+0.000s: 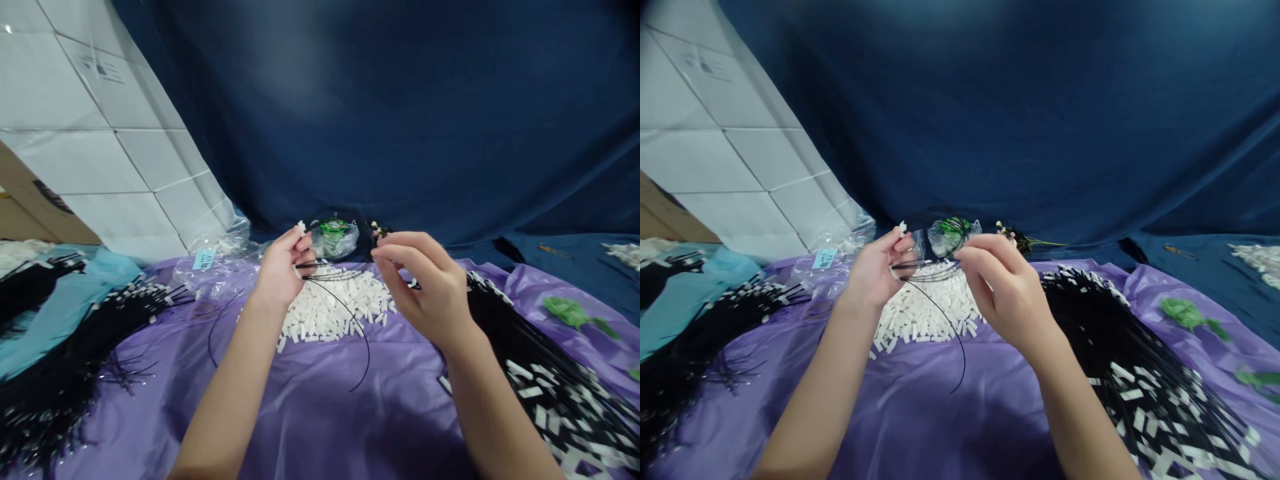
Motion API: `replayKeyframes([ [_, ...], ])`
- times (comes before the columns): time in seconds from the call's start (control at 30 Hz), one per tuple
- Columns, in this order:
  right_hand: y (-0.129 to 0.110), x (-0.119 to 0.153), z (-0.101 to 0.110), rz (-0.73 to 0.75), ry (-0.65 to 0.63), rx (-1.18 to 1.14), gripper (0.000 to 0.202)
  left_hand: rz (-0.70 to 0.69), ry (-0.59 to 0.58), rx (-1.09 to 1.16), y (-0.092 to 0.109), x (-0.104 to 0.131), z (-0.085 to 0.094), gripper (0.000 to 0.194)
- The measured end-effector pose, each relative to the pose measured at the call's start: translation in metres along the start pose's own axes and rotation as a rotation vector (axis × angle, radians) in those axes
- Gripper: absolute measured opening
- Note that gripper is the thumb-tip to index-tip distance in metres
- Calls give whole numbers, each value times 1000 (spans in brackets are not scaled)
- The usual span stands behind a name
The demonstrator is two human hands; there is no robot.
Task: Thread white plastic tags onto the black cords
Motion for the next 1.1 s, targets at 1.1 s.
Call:
replayKeyframes([
  [1.1, 16, 8, 9, -593, -54, -973, 13, -343, -145, -75, -57, 14, -20, 35],
])
Point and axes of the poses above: each hand's wrist, its own x-axis away from the middle knuckle, its own z-axis out of the back of the hand, y = z × x, the point moved 1 cm from there along -x, towards the middle knuckle, and after that the axes turned 8 degrees about y, right-handed, at the moved point
